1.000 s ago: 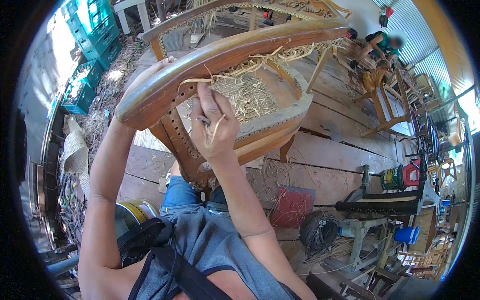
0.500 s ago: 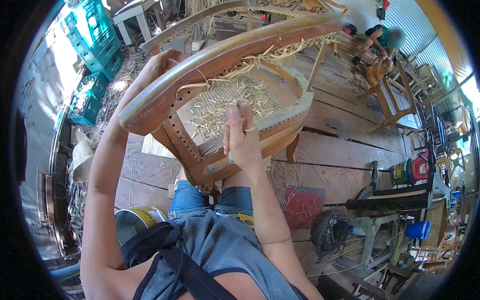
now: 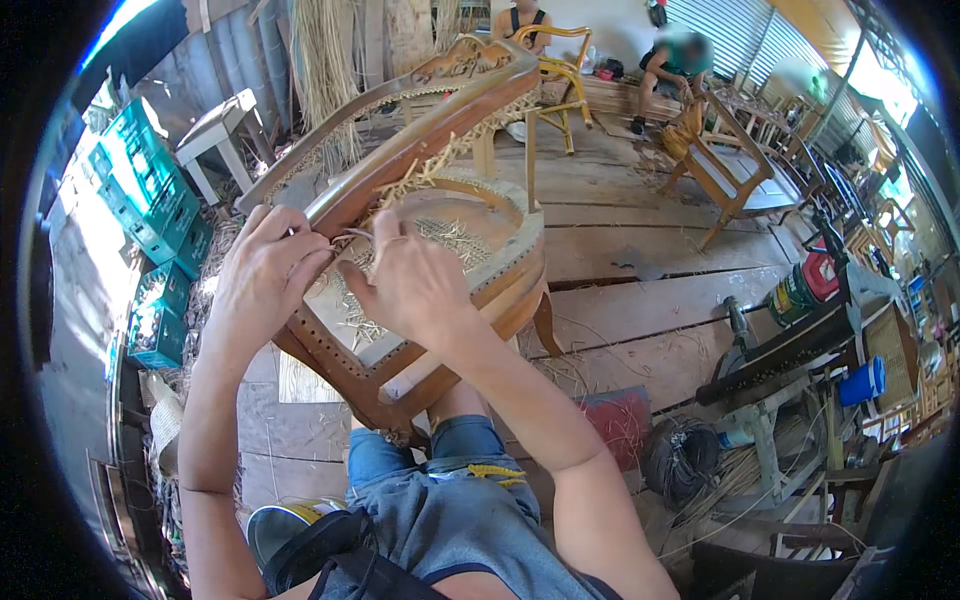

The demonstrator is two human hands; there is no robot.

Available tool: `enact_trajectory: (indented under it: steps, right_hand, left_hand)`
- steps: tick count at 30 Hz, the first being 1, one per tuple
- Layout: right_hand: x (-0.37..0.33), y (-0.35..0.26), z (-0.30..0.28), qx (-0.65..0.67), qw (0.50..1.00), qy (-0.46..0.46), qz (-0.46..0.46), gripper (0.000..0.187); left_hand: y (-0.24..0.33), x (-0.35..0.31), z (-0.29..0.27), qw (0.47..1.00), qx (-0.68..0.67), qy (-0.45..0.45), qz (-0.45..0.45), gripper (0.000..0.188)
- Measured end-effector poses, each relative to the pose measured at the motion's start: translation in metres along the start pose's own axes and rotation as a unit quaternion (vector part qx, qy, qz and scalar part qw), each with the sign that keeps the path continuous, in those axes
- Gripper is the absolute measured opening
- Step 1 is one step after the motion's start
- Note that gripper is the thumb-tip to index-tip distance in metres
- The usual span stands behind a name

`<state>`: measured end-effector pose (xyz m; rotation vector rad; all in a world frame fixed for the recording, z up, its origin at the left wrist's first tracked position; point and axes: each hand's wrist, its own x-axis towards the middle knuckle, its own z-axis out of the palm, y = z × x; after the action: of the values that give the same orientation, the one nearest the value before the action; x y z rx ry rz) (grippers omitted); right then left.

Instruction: Cleaning out old caning or straw material from a wooden chair frame using hand tools.

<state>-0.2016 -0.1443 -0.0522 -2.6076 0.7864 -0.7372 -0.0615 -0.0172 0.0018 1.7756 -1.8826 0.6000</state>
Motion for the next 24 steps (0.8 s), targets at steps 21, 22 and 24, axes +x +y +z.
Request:
enact_trajectory:
  steps: [21,22,24]
  right_hand:
    - [0.008,0.020,0.018,0.066,0.981,0.009,-0.183,0.030]
    - [0.006,0.021,0.019,0.067,0.981,0.019,-0.181,0.029]
    - [0.003,0.023,0.021,0.073,0.981,0.033,-0.179,0.029]
  left_hand:
    - [-0.001,-0.003,0.038,0.999,-0.024,0.029,0.039,0.015]
    - [0.001,-0.003,0.037,0.998,-0.042,0.035,0.033,0.015]
    - [0.003,-0.001,0.034,0.997,-0.075,0.032,0.012,0.017]
